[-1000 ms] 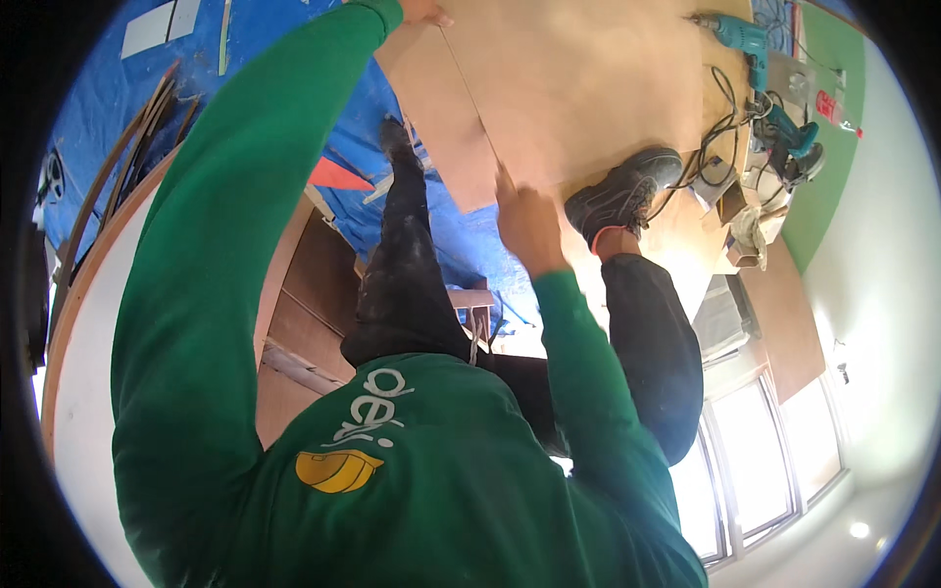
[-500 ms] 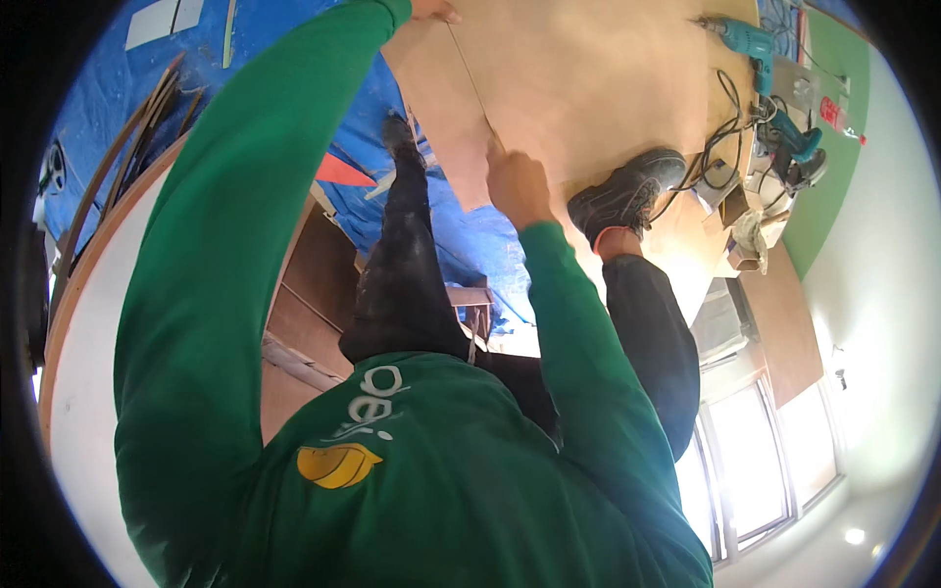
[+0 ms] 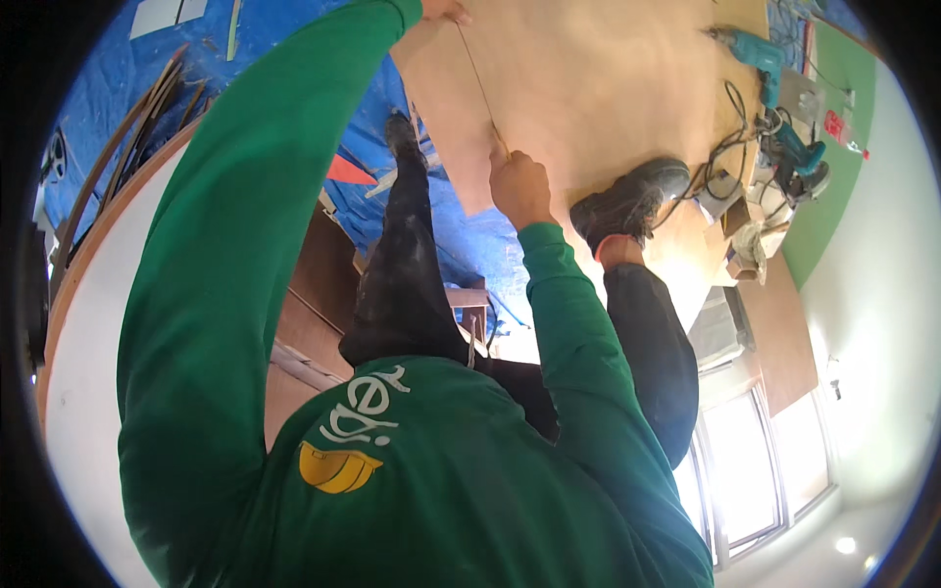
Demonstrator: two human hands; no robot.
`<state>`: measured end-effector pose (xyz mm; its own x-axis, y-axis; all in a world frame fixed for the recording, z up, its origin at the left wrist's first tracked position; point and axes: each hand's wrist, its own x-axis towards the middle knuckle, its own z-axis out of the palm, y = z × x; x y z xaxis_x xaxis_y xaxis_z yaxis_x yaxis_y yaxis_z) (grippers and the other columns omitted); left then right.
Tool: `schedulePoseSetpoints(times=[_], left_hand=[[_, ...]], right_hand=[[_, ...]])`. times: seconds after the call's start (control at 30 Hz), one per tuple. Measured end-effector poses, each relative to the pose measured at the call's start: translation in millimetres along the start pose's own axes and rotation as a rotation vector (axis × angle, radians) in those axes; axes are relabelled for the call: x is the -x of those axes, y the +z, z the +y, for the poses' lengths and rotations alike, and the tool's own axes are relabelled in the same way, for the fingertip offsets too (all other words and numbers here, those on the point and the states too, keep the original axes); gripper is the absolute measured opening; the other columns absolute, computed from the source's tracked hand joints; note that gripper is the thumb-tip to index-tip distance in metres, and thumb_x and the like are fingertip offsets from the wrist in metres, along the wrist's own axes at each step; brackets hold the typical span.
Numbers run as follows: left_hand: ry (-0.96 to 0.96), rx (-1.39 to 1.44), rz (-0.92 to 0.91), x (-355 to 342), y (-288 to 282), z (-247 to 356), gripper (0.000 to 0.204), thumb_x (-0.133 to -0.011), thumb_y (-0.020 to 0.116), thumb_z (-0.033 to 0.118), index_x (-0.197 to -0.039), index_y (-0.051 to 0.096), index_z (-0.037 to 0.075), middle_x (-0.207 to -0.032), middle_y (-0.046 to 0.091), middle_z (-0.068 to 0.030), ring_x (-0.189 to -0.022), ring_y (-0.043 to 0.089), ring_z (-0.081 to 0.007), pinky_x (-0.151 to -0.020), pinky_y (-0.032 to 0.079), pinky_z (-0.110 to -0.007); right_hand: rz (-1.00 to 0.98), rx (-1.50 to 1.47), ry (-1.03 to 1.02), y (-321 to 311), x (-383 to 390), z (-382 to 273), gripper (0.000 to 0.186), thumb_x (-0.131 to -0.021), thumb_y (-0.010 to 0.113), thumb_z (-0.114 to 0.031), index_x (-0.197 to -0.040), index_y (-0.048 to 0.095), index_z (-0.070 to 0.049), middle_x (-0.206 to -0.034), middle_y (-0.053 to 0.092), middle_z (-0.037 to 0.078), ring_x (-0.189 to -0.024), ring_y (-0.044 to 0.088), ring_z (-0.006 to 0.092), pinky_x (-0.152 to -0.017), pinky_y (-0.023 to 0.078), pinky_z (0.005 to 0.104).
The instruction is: The person uses a utility knife to cut a large sheet of plywood resting on a blue tarp. They repeatedly score the material along a straight line, applying pressure to separate the sheet into two pieces. The person adjusts their position and the sheet as needed to complete the cut.
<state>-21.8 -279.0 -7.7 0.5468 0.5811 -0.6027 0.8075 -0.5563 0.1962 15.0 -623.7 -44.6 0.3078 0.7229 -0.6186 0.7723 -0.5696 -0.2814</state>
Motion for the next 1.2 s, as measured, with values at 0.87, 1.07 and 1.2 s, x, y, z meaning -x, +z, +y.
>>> schedulePoseSetpoints(times=[0.87,1.07,1.2], left_hand=[[-0.006,-0.008,-0.006,1.1,11.1,-17.1,0.14,-0.067,0.094,0.044,-0.165,0.002,0.009,-0.173,-0.007,-0.0171,-0.159,-0.004,-0.0363,-0.116,0.02,-0.076],[0.056,-0.005,0.021,-1.9,5.5,2.0,0.139,-0.066,0.095,0.044,-0.165,0.005,0.008,-0.173,-0.005,-0.0168,-0.159,-0.002,-0.037,-0.116,0.02,-0.077],[0.047,0.016,0.02,1.6,5.1,-4.4,0.139,-0.066,0.095,0.043,-0.165,0.005,0.008,-0.173,-0.005,-0.0158,-0.159,-0.002,-0.0362,-0.116,0.021,-0.076]], right_hand=[[-0.167,0.022,0.016,-102.8,190.5,2.1,0.038,-0.101,0.053,-0.018,-0.136,0.059,-0.005,-0.08,0.066,0.023,-0.063,0.068,0.0423,-0.059,0.056,0.0513],[-0.019,0.035,0.039,6.2,12.5,11.5,0.037,-0.103,0.047,-0.023,-0.132,0.059,-0.003,-0.076,0.066,0.024,-0.073,0.068,0.0447,-0.064,0.054,0.0559],[0.028,0.165,-0.219,2.0,22.4,17.4,0.038,-0.1,0.05,-0.017,-0.135,0.059,-0.005,-0.077,0.066,0.024,-0.073,0.068,0.0432,-0.064,0.055,0.0545]])
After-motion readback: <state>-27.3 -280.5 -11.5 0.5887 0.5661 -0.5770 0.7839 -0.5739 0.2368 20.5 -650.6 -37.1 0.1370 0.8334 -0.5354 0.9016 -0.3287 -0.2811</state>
